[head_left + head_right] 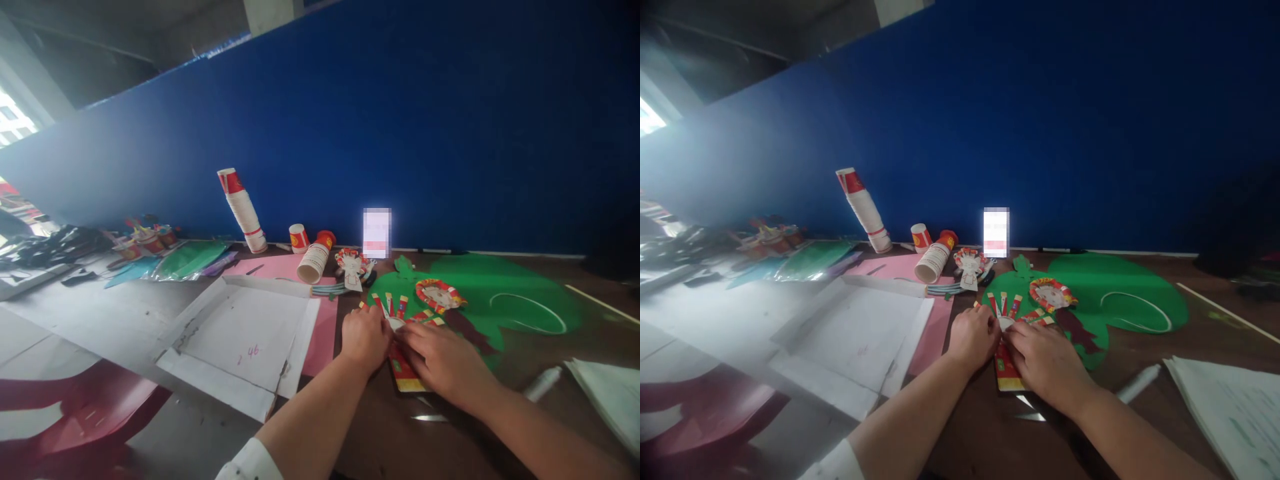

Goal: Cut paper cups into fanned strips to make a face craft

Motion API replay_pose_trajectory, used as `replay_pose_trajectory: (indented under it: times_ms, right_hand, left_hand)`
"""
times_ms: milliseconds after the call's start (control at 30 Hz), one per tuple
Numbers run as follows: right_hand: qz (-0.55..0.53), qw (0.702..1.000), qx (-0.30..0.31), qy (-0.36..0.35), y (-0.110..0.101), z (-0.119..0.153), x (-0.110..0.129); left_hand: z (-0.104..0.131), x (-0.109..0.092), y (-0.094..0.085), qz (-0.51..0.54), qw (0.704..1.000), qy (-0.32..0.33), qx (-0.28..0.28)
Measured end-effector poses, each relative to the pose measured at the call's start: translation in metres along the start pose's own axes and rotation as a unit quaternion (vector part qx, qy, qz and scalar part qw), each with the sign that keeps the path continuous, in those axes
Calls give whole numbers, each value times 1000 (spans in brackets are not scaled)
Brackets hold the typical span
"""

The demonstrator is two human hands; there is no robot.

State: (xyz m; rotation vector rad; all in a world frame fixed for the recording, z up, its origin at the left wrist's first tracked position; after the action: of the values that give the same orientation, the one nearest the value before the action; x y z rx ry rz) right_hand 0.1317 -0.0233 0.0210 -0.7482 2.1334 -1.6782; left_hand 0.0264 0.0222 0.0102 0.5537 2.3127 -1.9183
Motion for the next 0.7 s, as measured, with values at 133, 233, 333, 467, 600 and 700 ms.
replay_pose_trajectory:
  times_ms: [133, 233, 333, 467, 600, 700]
  right_hand:
    - [0, 1000, 5, 8, 0, 0, -1]
    - [5, 1000, -1, 8, -1, 1, 0]
    - [4, 1000, -5, 9, -2, 2, -1]
    - [1, 1000, -2, 8, -1, 2, -1]
    - [9, 1000, -1, 8, -1, 2, 0]
    - [11, 1000, 3, 12, -1, 2, -1]
  left_hand:
    - [0, -1, -2, 14, 1000, 5, -3]
    - [1, -4, -2, 21, 1000, 18, -4]
    - [1, -6, -2, 20, 999, 27, -7]
    - [0, -7, -1, 15, 999, 28, -6]
    - [1, -7, 0, 15, 999, 30, -7]
    - [1, -7, -1, 16, 999, 34, -12]
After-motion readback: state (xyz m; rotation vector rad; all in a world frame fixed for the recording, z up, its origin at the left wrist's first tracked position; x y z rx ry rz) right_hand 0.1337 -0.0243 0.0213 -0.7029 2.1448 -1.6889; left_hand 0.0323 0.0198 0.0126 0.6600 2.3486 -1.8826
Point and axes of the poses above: each hand's wrist, its own z-axis away from the middle knuckle, its own y-axis out of the palm, x = y × z, the point moved 9 cm from there along -z, towards the middle knuckle, and after that the axes turned 3 degrees about -y, right-handed, at the moved point
